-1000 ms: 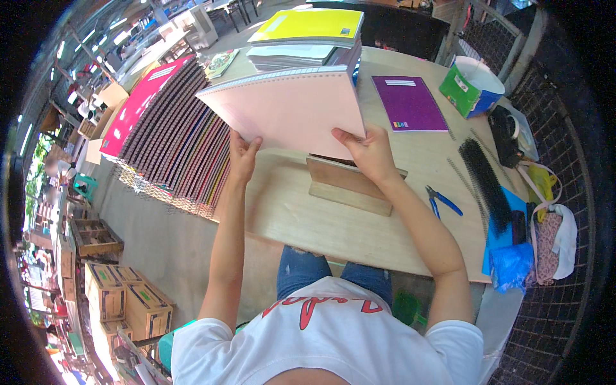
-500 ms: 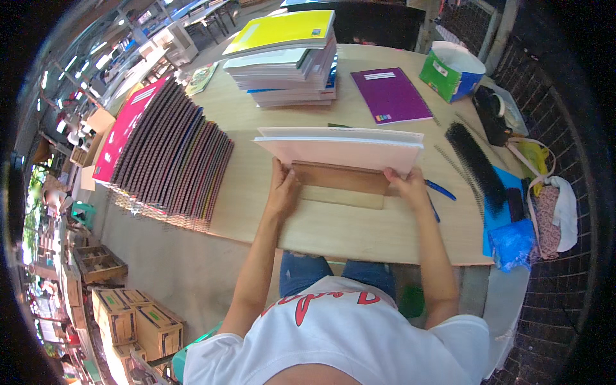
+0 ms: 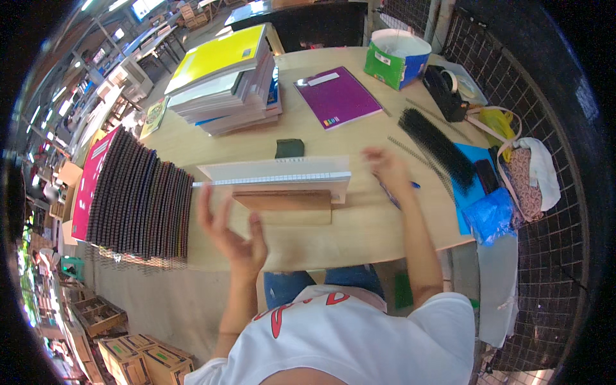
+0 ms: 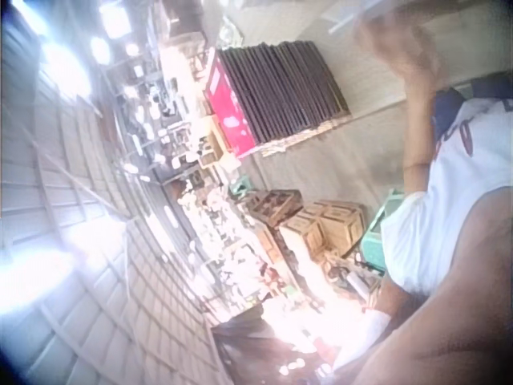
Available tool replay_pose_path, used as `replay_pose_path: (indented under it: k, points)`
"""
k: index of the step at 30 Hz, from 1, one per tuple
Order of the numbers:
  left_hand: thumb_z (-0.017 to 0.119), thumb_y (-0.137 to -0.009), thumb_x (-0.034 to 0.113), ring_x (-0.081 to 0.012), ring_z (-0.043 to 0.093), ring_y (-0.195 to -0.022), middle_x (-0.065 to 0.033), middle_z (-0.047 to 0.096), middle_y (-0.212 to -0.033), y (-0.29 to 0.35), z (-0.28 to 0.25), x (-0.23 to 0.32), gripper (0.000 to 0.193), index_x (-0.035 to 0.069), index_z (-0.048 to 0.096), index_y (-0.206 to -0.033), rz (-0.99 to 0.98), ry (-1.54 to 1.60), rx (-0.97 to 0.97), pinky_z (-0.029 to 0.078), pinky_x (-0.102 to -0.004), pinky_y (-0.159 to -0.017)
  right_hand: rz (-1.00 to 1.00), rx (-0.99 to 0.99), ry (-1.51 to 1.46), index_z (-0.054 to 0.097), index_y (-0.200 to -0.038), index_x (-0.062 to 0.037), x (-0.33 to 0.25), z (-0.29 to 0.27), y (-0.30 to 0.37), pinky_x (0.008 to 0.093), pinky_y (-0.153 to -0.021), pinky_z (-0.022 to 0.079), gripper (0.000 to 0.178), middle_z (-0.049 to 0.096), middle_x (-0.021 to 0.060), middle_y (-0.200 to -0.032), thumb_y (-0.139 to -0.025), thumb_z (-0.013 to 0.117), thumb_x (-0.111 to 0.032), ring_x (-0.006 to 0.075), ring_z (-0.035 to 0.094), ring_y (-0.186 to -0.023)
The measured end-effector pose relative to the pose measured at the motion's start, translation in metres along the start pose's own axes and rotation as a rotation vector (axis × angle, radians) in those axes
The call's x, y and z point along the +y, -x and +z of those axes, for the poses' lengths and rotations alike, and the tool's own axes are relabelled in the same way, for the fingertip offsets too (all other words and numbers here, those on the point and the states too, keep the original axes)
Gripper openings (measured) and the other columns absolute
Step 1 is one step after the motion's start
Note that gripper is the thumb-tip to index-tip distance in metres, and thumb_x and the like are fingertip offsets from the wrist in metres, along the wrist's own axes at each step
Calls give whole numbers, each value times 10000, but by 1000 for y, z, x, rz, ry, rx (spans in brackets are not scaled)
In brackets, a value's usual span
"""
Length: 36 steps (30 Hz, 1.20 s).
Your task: The person places wire spirals into notebook punch holes by hand and uses a tool to secure them, processing several notebooks of different colors and stacking them on the table.
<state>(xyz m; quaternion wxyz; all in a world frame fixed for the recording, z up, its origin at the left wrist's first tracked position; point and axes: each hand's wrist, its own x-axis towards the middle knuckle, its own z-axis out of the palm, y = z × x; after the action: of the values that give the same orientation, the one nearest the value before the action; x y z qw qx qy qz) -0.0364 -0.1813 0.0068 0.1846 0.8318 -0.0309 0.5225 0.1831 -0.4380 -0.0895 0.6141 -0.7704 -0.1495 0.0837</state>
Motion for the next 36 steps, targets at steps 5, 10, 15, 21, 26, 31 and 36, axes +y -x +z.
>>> replay_pose_path:
  k: [5, 10, 15, 21, 26, 31, 36]
  points:
    - [692, -822, 127, -287, 519, -1199, -126, 578, -1197, -56, 59, 37, 488, 126, 571, -1294, 114, 4, -389, 292, -538, -1079, -418, 406, 1231, 590, -1156, -37, 52, -60, -40, 350, -744, 499, 280, 616, 122, -847, -886, 621, -100, 323, 587, -755]
    - [680, -816, 82, -219, 610, -906, -14, 635, -908, -55, 78, 27, 328, 145, 653, -1137, 134, 41, -442, 393, -461, -944, -400, 136, 697, 607, -1164, -44, -7, -63, -13, 329, -751, 494, 290, 637, 156, -883, -874, 599, -38, 310, 625, -816]
    - [686, -801, 55, -214, 595, -836, -1, 628, -874, -55, 79, 35, 246, 149, 671, -1028, 78, 85, -408, 394, -390, -802, -441, -91, 342, 701, -1118, -57, -78, -40, 31, 319, -670, 482, 290, 634, 129, -811, -859, 598, 22, 216, 621, -737]
    - [687, -807, 65, -213, 595, -835, -4, 635, -873, -56, 83, 37, 240, 141, 672, -1035, 111, 75, -371, 392, -384, -796, -547, -5, 264, 727, -1074, -62, -114, -19, 37, 300, -638, 471, 251, 634, 89, -768, -854, 635, 17, 187, 603, -693]
    - [692, -815, 79, -215, 599, -839, -7, 638, -860, -58, 82, 39, 209, 131, 668, -1016, 94, 104, -369, 388, -382, -790, -636, -21, 259, 734, -1063, -66, -122, -15, 34, 302, -635, 471, 248, 664, 99, -796, -844, 652, 18, 190, 605, -697]
    - [697, -812, 81, -213, 603, -820, -9, 649, -855, -56, 78, 38, 166, 122, 658, -968, 82, 150, -389, 384, -374, -782, -606, -79, 272, 738, -1044, -58, -132, -15, 38, 304, -661, 488, 235, 706, 107, -877, -836, 661, 19, 189, 631, -740]
    - [694, -808, 65, -205, 608, -817, -2, 660, -868, -53, 73, 41, 145, 124, 649, -933, 82, 167, -359, 381, -368, -775, -532, -201, 215, 735, -1042, -51, -138, -14, 43, 297, -717, 506, 224, 725, 103, -942, -831, 680, 2, 193, 668, -824]
